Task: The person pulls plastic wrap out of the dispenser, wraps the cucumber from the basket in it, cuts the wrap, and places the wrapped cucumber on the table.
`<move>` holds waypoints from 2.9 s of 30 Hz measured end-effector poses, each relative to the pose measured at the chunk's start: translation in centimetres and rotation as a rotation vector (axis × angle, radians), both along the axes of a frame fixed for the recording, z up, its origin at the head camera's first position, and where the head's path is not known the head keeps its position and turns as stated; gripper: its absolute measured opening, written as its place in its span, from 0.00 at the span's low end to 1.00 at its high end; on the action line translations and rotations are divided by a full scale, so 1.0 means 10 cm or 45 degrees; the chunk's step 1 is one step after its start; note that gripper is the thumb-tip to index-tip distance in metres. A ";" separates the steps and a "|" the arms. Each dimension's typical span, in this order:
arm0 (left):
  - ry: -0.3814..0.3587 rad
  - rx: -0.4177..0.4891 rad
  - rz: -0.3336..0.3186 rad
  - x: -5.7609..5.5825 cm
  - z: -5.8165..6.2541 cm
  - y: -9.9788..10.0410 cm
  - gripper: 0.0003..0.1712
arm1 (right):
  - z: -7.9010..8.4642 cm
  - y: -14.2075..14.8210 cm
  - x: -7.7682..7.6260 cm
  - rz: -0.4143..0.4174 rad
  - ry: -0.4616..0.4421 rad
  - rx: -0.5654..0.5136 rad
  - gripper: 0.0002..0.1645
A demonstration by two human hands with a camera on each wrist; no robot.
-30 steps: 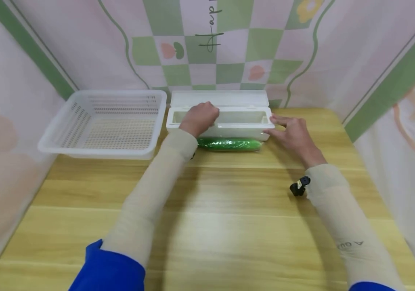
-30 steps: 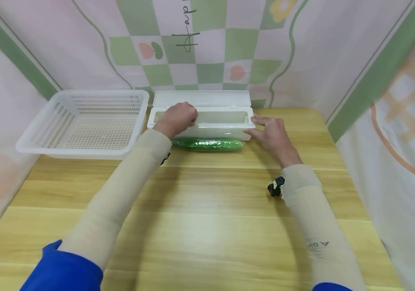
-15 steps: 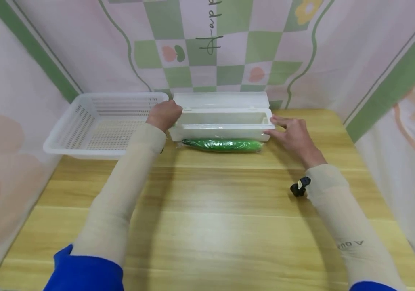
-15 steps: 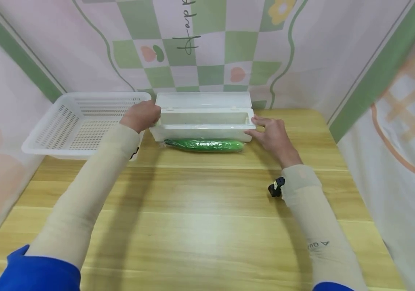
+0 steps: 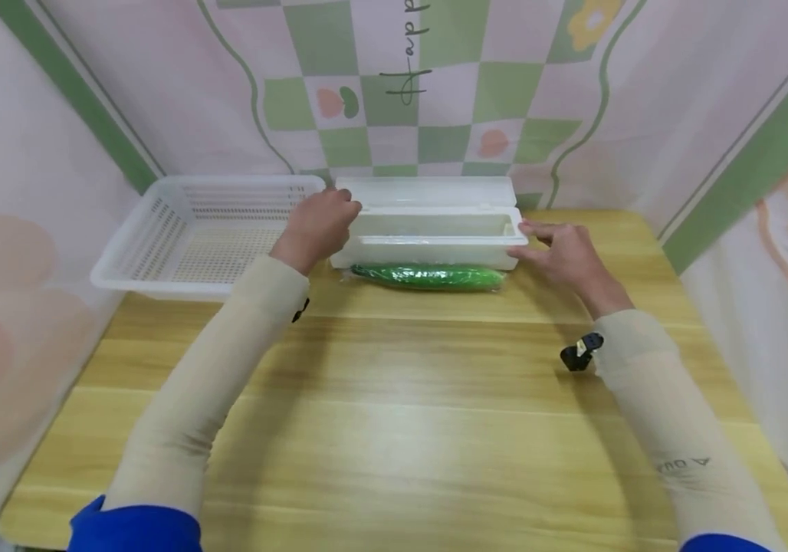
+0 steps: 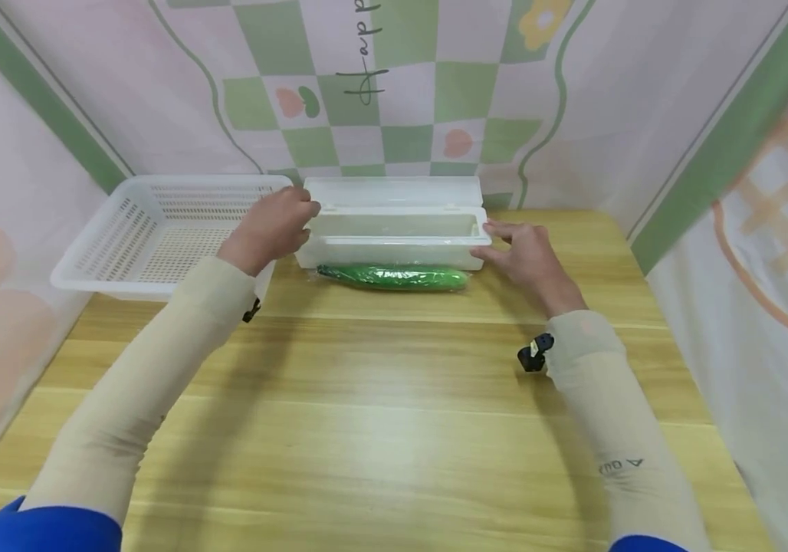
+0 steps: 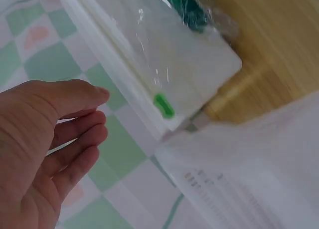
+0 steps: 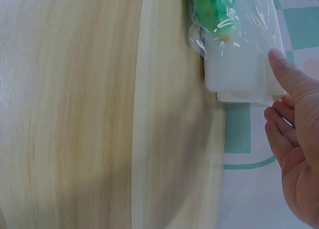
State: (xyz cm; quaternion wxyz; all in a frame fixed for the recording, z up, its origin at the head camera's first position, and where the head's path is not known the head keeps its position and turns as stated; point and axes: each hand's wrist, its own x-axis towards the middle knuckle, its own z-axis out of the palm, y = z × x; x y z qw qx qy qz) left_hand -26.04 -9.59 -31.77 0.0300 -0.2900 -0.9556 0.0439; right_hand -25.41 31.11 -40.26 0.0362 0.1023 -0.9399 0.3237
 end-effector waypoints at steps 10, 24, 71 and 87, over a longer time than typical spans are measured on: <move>-0.017 0.221 -0.161 0.32 -0.41 0.19 0.18 | 0.14 0.02 0.14 -0.019 0.083 0.047 0.39; 0.018 0.322 -0.145 0.29 -0.95 0.24 0.20 | 0.01 -0.48 0.40 0.506 0.432 0.374 0.24; -0.109 0.422 -0.219 0.36 -1.08 0.32 0.25 | -0.07 -0.51 0.34 0.537 0.193 0.394 0.22; -0.078 0.370 -0.258 0.43 -0.97 0.33 0.22 | 0.07 -0.45 0.34 0.651 0.143 0.378 0.17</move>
